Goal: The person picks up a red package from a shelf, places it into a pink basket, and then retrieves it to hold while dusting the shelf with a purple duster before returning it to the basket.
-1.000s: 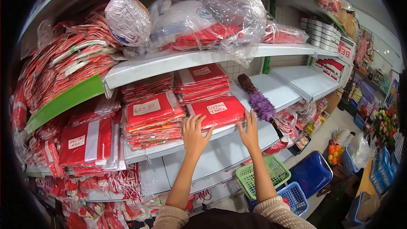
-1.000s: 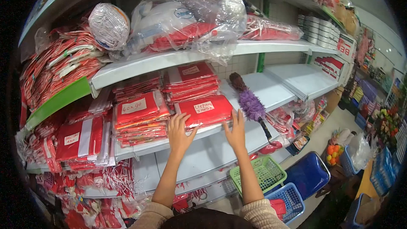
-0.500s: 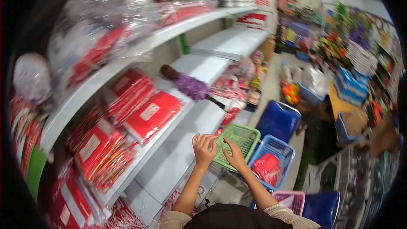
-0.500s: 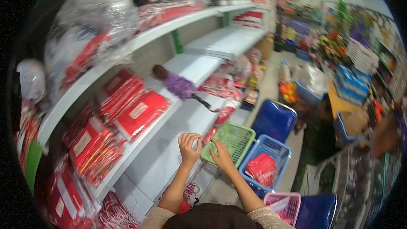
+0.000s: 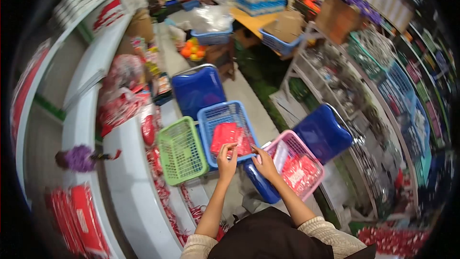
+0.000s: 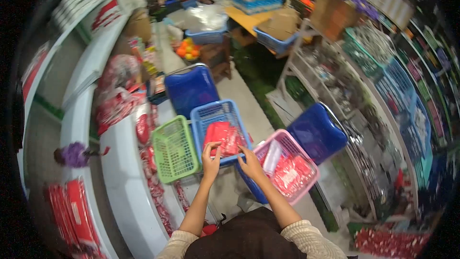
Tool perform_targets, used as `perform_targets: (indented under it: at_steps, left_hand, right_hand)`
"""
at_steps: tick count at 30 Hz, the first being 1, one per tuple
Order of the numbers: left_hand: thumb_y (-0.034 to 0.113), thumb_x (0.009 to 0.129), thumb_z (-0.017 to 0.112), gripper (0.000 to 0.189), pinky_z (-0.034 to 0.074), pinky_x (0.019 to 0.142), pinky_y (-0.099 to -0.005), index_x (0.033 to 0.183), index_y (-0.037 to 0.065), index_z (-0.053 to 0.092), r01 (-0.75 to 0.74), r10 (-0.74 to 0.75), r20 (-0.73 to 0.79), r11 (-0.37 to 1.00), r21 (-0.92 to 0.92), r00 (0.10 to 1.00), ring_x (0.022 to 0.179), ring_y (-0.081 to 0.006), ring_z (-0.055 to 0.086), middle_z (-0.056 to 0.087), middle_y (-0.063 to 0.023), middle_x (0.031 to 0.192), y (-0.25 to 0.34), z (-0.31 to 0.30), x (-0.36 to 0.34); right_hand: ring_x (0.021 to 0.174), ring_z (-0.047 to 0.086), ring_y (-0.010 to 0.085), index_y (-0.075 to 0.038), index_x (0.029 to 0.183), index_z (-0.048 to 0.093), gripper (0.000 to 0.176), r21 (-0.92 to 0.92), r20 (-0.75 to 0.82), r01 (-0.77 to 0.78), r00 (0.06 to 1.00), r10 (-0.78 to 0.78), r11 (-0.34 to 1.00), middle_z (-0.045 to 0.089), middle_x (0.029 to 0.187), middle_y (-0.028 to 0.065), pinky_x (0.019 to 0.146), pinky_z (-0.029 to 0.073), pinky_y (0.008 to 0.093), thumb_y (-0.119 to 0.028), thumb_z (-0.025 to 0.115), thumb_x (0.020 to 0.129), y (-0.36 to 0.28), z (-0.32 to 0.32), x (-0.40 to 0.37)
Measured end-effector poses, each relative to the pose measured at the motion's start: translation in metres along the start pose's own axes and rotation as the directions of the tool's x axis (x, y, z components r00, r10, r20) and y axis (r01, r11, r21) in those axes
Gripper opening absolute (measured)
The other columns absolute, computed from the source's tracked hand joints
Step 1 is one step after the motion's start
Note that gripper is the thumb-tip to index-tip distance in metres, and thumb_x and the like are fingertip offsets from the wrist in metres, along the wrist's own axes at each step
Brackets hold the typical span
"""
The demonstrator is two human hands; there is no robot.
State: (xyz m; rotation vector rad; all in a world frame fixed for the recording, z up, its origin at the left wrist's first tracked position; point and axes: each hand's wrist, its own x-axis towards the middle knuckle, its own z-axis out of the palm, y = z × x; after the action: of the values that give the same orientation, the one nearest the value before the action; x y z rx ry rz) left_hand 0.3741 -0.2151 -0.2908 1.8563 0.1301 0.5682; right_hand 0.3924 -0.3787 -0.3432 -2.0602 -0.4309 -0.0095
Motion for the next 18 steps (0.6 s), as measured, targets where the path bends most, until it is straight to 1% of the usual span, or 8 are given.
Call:
perform_targets:
  at_steps: [2,3,4,6,10,14,15,18]
  left_hand:
    - [0.004,0.082,0.058,0.013,0.047,0.073,-0.029,0.095,0.001,0.062,0.077,-0.069,0.106,0.995,-0.071,0.992,0.08,-0.0174,0.061,0.06,-0.0086,0.092,-0.008,0.033,-0.007]
    - [0.004,0.083,0.058,0.014,0.047,0.073,-0.0287,0.097,0.001,0.061,0.087,-0.07,0.176,0.992,-0.091,0.982,0.08,-0.0166,0.061,0.06,-0.0084,0.093,-0.022,0.051,-0.011]
    - [0.004,0.083,0.058,0.014,0.047,0.073,-0.0286,0.097,0.001,0.061,0.104,-0.08,0.222,0.99,-0.096,0.972,0.08,-0.0166,0.061,0.06,-0.0084,0.093,-0.028,0.067,-0.015]
    - [0.004,0.083,0.058,0.015,0.047,0.074,-0.0283,0.098,0.001,0.061,0.141,-0.104,0.313,0.985,-0.1,0.944,0.08,-0.0166,0.06,0.06,-0.0084,0.093,-0.042,0.097,-0.028]
    - [0.005,0.085,0.056,0.021,0.046,0.077,-0.0263,0.105,0.002,0.059,0.275,-0.171,0.544,0.954,-0.116,0.822,0.082,-0.0129,0.058,0.06,-0.0069,0.1,-0.077,0.149,-0.057]
    - [0.009,0.086,0.057,0.027,0.046,0.077,-0.0262,0.112,0.002,0.055,0.311,-0.194,0.71,0.95,-0.037,0.676,0.084,-0.0133,0.058,0.059,-0.0076,0.102,-0.102,0.186,-0.086]
    - [0.012,0.086,0.058,0.029,0.046,0.078,-0.0264,0.114,0.002,0.054,0.313,-0.194,0.748,0.95,-0.02,0.635,0.086,-0.0133,0.058,0.059,-0.0073,0.105,-0.111,0.196,-0.095]
    - [0.014,0.087,0.058,0.03,0.046,0.078,-0.0263,0.114,0.003,0.054,0.539,-0.323,0.813,0.842,0.014,0.484,0.086,-0.0135,0.058,0.059,-0.0068,0.107,-0.141,0.23,-0.124]
  right_hand:
    - [0.099,0.059,0.0283,-0.003,0.125,0.048,0.045,0.008,-0.068,-0.106,0.992,0.107,0.994,0.061,0.105,0.0173,0.089,0.044,0.0357,-0.009,0.059,0.082,0.039,-0.014,-0.021]
    - [0.097,0.06,0.0286,-0.003,0.124,0.049,0.043,-0.019,-0.082,-0.182,0.98,0.18,0.983,0.061,0.104,0.0176,0.087,0.045,0.0357,-0.008,0.058,0.082,0.043,-0.026,-0.03]
    - [0.096,0.06,0.029,-0.002,0.123,0.05,0.043,-0.101,-0.144,-0.192,0.974,0.177,0.976,0.061,0.103,0.0176,0.086,0.045,0.0361,-0.008,0.058,0.081,0.064,-0.028,-0.04]
    - [0.097,0.057,0.0331,-0.001,0.121,0.05,0.042,-0.029,-0.151,-0.32,0.938,0.313,0.947,0.059,0.103,0.0212,0.088,0.043,0.0394,-0.01,0.057,0.081,0.092,-0.043,-0.064]
    - [0.096,0.057,0.0332,-0.002,0.122,0.05,0.044,-0.052,-0.253,-0.496,0.846,0.469,0.867,0.059,0.103,0.021,0.087,0.045,0.039,-0.011,0.058,0.079,0.169,-0.05,-0.116]
    - [0.091,0.06,0.0266,-0.002,0.123,0.049,0.045,0.236,-0.238,-0.709,0.621,0.747,0.664,0.06,0.105,0.019,0.083,0.047,0.035,-0.011,0.059,0.081,0.208,-0.059,-0.159]
    - [0.094,0.058,0.0223,-0.002,0.124,0.048,0.047,0.351,-0.227,-0.709,0.569,0.79,0.611,0.06,0.109,0.0168,0.083,0.047,0.0327,-0.01,0.062,0.08,0.225,-0.056,-0.171]
    - [0.099,0.057,0.0211,0.0,0.124,0.048,0.049,0.608,-0.334,-0.581,0.431,0.838,0.541,0.058,0.112,0.0153,0.084,0.046,0.0311,-0.008,0.063,0.078,0.253,-0.05,-0.197]
